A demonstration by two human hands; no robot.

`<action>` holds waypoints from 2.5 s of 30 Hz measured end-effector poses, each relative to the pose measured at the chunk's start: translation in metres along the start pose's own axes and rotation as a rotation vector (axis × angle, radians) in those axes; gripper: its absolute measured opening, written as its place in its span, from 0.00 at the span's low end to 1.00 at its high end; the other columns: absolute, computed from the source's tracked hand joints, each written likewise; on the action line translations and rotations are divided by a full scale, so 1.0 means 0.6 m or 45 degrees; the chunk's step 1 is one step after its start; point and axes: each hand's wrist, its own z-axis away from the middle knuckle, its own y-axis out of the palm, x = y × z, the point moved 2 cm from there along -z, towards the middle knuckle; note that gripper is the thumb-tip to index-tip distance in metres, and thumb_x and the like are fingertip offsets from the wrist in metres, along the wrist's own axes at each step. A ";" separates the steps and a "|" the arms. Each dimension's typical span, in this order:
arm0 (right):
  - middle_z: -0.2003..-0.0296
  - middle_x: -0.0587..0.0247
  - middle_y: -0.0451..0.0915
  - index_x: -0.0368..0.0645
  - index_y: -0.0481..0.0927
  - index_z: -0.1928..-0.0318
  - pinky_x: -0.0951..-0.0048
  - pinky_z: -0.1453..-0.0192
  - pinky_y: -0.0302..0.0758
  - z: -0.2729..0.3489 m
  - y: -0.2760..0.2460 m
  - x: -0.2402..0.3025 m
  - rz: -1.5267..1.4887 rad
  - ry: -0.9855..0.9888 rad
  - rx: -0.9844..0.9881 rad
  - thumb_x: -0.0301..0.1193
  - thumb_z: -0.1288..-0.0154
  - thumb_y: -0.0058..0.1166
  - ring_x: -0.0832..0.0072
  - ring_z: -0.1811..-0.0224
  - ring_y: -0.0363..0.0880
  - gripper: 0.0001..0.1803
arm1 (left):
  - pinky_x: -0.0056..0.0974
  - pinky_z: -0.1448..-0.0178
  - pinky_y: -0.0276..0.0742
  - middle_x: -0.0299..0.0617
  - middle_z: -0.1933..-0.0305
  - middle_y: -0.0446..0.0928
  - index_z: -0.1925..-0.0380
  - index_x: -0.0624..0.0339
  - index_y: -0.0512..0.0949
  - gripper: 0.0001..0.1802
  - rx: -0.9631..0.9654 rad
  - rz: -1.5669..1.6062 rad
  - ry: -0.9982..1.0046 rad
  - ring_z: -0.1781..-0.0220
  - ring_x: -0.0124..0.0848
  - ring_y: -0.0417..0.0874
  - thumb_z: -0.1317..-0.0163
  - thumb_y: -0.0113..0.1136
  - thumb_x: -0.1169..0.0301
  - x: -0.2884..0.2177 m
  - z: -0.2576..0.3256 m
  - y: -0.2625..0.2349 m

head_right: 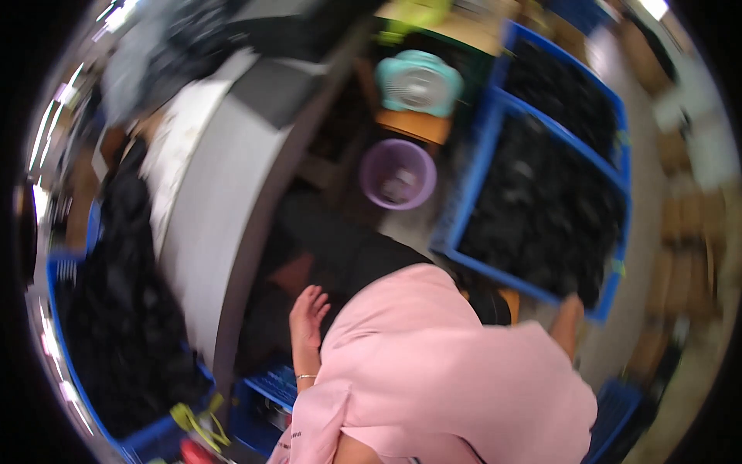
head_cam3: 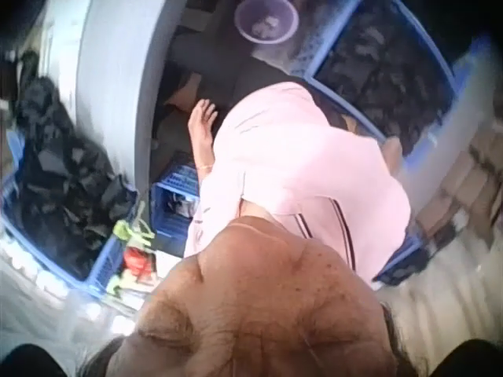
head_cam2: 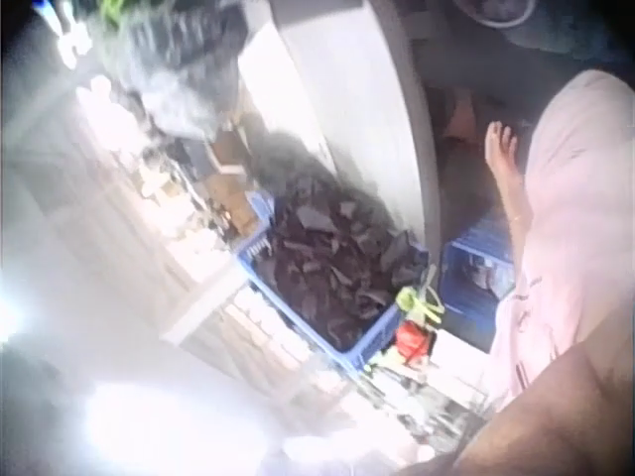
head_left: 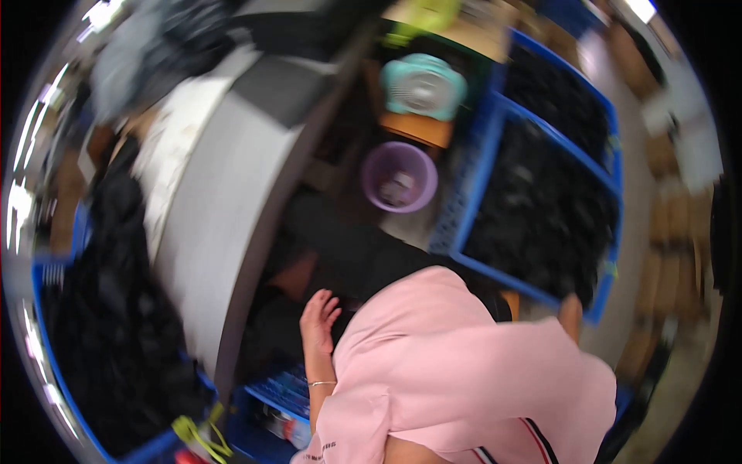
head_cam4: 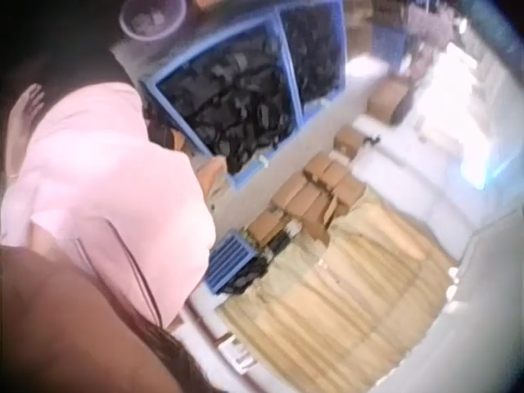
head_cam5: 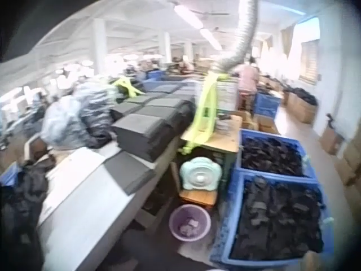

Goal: Inspecting, folding, and organizing black fabric components at a production workstation.

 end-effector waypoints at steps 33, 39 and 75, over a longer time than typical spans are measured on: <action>0.60 0.51 0.82 0.36 0.78 0.64 0.51 0.34 0.71 1.300 0.666 0.840 -1.063 -2.909 1.386 0.24 0.41 0.63 0.53 0.53 0.81 0.07 | 0.41 0.29 0.66 0.48 0.24 0.60 0.26 0.65 0.57 0.38 -0.732 0.056 1.316 0.25 0.36 0.64 0.33 0.61 0.72 -0.319 0.080 -0.129; 0.58 0.47 0.81 0.31 0.78 0.60 0.48 0.35 0.71 1.157 0.604 0.757 -0.604 -2.917 1.440 0.22 0.47 0.61 0.53 0.51 0.81 0.13 | 0.35 0.27 0.63 0.50 0.28 0.67 0.28 0.68 0.60 0.36 -0.628 -0.272 1.356 0.27 0.34 0.67 0.38 0.54 0.81 -0.351 0.029 -0.093; 0.47 0.60 0.79 0.34 0.76 0.42 0.71 0.43 0.76 1.011 0.608 0.796 -0.411 -0.731 2.832 0.30 0.27 0.50 0.73 0.46 0.78 0.18 | 0.22 0.70 0.72 0.31 0.69 0.83 0.57 0.60 0.86 0.08 0.112 -0.221 0.839 0.74 0.14 0.75 0.31 0.62 0.72 -0.263 0.104 0.099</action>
